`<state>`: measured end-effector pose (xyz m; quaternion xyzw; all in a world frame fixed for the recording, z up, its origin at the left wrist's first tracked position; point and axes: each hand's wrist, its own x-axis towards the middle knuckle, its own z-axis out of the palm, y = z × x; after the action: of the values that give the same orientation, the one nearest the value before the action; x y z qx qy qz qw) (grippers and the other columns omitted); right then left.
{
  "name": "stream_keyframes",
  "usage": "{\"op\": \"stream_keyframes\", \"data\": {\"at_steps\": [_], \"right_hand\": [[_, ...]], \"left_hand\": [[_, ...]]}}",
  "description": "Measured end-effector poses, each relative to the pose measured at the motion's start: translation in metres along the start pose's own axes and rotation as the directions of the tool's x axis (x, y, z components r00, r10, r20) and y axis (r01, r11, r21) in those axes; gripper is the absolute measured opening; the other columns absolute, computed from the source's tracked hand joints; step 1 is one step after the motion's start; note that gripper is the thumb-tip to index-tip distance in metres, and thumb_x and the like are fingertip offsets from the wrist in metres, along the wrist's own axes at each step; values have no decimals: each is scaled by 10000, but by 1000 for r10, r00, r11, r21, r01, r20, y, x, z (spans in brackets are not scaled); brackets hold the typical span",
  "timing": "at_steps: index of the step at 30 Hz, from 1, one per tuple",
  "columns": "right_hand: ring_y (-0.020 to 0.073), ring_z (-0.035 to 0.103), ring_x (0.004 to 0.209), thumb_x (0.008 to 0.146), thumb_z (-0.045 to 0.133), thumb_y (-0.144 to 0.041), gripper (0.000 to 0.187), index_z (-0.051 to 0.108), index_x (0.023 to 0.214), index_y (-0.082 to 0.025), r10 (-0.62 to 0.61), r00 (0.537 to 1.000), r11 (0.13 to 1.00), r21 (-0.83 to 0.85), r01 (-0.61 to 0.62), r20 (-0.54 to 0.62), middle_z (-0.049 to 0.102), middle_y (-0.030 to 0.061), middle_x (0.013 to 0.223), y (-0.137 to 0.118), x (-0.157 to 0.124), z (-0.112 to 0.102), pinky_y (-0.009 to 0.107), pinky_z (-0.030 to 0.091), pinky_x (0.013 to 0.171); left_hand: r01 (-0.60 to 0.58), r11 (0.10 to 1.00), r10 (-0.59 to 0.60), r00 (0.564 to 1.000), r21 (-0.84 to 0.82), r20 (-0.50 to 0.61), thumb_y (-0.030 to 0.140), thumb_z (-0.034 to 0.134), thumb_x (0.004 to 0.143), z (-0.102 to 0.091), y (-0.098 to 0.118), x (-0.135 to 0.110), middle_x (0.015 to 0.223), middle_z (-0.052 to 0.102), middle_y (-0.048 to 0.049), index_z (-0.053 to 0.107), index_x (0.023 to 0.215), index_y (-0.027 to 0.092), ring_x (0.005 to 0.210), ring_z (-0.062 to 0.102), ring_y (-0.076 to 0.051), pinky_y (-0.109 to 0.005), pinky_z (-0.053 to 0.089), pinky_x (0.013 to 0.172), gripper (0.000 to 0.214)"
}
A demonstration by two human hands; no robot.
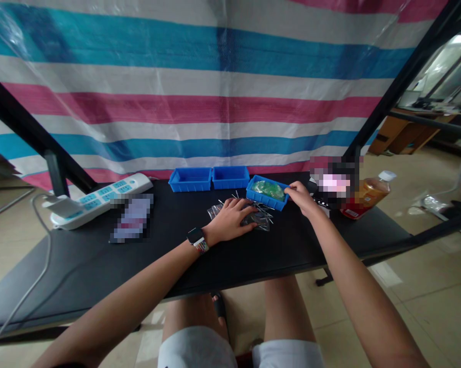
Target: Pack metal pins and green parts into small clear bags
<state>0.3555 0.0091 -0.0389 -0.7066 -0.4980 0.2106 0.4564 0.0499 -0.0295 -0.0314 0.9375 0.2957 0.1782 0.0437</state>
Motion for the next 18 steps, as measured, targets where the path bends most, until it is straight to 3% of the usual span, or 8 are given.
{"op": "stream_keyframes", "data": {"at_steps": [3, 6, 9, 13, 15, 18], "right_hand": [[219, 623, 748, 746, 623, -361, 181, 560, 869, -243, -62, 989, 985, 153, 83, -136, 626, -16, 764, 6, -12, 7, 326, 510, 721], [202, 594, 726, 765, 599, -386, 181, 550, 859, -240, -129, 931, 945, 240, 220, -342, 594, -20, 753, 9, -26, 13, 324, 490, 714], [202, 598, 729, 811, 569, -374, 146, 535, 865, -243, -193, 893, 928, 219, 300, -407, 579, -18, 763, 6, -37, 16, 331, 496, 718], [230, 692, 848, 840, 552, -317, 103, 510, 903, -247, -263, 854, 893, 222, 392, -448, 673, 34, 892, -6, -45, 15, 364, 554, 810], [245, 712, 898, 851, 564, -287, 100, 514, 927, -247, -331, 811, 873, 170, 457, -483, 708, 62, 959, -13, -48, 13, 386, 566, 852], [261, 689, 921, 874, 573, -254, 79, 539, 945, -245, -496, 690, 829, -50, 558, -528, 698, 80, 982, -22, -50, 10, 407, 563, 864]], "left_hand": [[1, 1000, -1, 1000, 9, 2, 568, 606, 1050, 0, 0, 0, 1559, 571, -122, 643, 1468, 285, 1372, 570, -364, -579, 407, 1191, 506], [-3, 1000, 3, 1000, 16, 5, 571, 607, 1048, 1, -1, 0, 1556, 569, -127, 644, 1468, 282, 1365, 571, -368, -583, 408, 1186, 511], [-8, 1000, 8, 1000, 15, 1, 578, 598, 1051, 2, -2, 0, 1536, 577, -128, 644, 1468, 282, 1340, 579, -363, -577, 414, 1176, 514], [-14, 1000, 14, 1000, 12, 0, 579, 585, 1057, 1, -2, -1, 1527, 577, -123, 639, 1472, 286, 1323, 583, -355, -563, 416, 1171, 511], [-15, 1000, 15, 1000, 9, 1, 577, 586, 1056, 1, -1, -1, 1539, 569, -122, 638, 1470, 286, 1329, 579, -355, -561, 414, 1171, 509], [-19, 1000, 19, 1000, 1, 2, 575, 582, 1057, 0, -1, -1, 1555, 560, -119, 632, 1475, 290, 1342, 573, -354, -558, 407, 1177, 509]]}}
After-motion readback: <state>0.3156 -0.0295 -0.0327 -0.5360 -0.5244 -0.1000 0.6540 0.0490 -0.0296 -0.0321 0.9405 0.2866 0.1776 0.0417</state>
